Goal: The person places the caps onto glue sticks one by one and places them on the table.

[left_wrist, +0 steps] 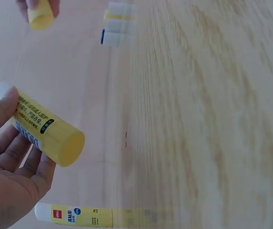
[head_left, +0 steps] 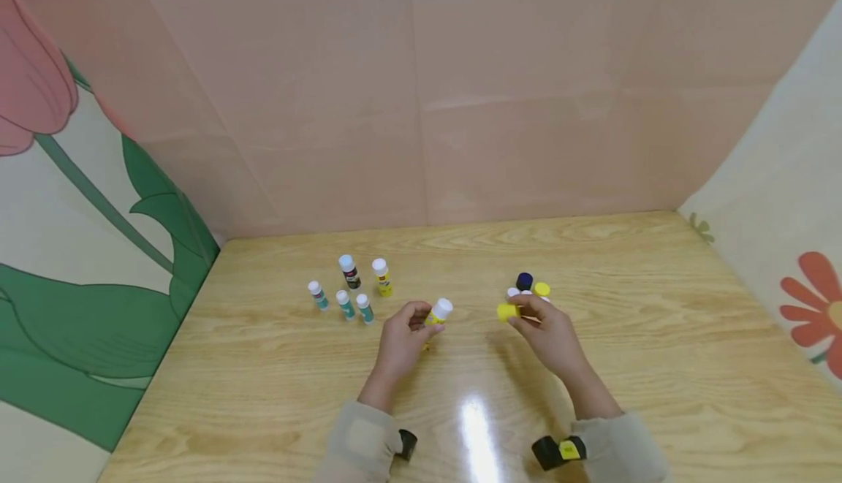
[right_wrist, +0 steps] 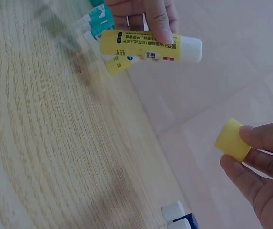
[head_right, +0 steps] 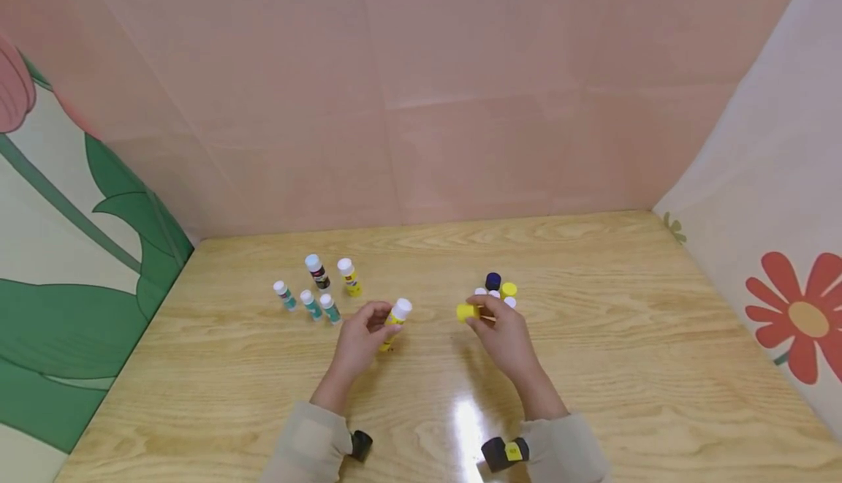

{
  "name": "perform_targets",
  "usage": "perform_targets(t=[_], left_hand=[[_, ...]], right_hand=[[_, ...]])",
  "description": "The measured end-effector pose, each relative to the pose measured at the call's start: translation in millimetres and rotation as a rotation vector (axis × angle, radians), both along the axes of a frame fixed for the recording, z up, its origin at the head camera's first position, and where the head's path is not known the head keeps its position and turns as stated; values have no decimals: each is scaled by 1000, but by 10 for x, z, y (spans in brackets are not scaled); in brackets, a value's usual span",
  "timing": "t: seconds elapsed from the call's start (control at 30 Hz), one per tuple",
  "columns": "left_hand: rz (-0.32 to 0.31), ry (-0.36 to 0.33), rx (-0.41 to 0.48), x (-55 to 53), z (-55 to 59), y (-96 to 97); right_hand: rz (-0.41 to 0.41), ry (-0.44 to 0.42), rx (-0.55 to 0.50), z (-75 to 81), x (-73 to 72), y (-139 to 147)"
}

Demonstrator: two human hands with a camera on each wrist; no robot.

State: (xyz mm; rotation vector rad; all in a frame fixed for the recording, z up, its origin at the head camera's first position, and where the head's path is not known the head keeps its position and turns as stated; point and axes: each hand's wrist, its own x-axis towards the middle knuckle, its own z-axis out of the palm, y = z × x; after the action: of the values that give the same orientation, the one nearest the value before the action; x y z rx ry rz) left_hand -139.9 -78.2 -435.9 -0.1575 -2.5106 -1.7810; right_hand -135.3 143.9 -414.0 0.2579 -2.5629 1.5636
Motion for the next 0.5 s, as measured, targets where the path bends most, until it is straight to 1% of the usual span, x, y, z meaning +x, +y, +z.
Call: perform_targets(t=[0.1, 0.27, 0.37, 0.5], left_hand=[[-6, 0, 1, 3, -9, 6], [-24, 20, -7, 14, -15, 18], [-34, 18, -28, 28, -13, 26], [-43, -3, -49, 48, 0, 36]], right_hand=[[4, -1, -7, -7, 7, -9], [16, -2, -9, -10, 15, -16], [23, -21, -2, -11, 20, -22], [29, -48, -6, -10, 28, -34]])
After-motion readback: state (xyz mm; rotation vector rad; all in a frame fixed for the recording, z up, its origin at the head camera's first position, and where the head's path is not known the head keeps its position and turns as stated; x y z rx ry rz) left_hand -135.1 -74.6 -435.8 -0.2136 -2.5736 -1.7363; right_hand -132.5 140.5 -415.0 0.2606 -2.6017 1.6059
